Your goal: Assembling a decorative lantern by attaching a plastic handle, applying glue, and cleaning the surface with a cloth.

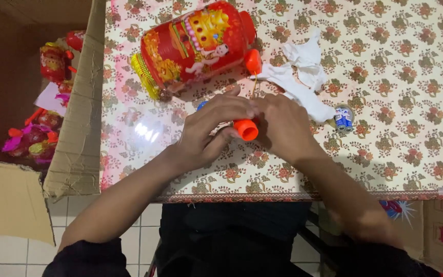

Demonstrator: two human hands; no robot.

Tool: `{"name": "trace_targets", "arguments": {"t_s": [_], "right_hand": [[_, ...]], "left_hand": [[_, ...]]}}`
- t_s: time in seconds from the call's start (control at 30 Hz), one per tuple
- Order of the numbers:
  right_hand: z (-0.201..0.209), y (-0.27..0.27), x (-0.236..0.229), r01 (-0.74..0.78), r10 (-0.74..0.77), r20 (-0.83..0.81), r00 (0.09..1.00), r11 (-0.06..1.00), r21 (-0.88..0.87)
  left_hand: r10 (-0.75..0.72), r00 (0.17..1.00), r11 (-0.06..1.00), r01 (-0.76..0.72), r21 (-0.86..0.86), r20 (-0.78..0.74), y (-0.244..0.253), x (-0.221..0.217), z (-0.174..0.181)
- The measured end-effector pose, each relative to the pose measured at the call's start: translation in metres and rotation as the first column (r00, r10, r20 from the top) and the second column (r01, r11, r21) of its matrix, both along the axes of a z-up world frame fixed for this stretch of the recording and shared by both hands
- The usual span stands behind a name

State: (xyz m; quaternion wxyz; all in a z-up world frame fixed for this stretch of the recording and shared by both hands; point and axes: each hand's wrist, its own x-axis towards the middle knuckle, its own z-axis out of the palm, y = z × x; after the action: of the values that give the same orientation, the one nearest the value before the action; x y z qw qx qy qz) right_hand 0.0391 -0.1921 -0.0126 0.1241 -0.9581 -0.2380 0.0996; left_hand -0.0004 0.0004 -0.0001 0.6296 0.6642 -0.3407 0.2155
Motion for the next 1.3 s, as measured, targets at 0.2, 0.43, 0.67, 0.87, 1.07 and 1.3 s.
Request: {"name": "trace_targets", "arguments": {"t_s": [0.2, 0.43, 0.67, 0.87, 1.07, 1.3], "right_hand": [[0.024, -0.002, 0.004, -0.05, 0.059, 0.049, 0.997, 0.984, -0.172], [0.043, 0.006, -0.002, 0.01, -0.011, -0.003, 1.0, 0.985, -0.173], [0.044, 0.004, -0.001, -0.021, 0.026, 0.097, 0.995, 0.999, -0.05], [0.047, 0.0, -0.003, -0.084, 0.068, 0.208, 0.976, 0.994, 0.069], [0.044, -0.019, 0.009, -0.216, 0.086, 0.478, 0.874, 0.95, 0.224], [0.049, -0.022, 0.011, -0.146, 0.058, 0.604, 0.795, 0.984, 0.098]], "left_hand": [[0.002, 1.0, 0.999, -0.002, 0.043, -0.011, 0.0, -0.001, 0.006], [0.055, 0.997, 0.995, -0.05, 0.083, -0.052, 0.009, 0.011, -0.02], [0.097, 0.993, 0.988, -0.089, 0.123, -0.059, 0.009, 0.006, -0.001], [0.047, 0.999, 0.996, -0.047, 0.075, 0.002, 0.007, 0.001, 0.007], [-0.015, 0.998, 0.999, 0.012, 0.039, 0.06, 0.003, 0.001, 0.009], [0.107, 0.993, 0.993, -0.11, 0.05, 0.052, 0.013, 0.006, -0.004]]}}
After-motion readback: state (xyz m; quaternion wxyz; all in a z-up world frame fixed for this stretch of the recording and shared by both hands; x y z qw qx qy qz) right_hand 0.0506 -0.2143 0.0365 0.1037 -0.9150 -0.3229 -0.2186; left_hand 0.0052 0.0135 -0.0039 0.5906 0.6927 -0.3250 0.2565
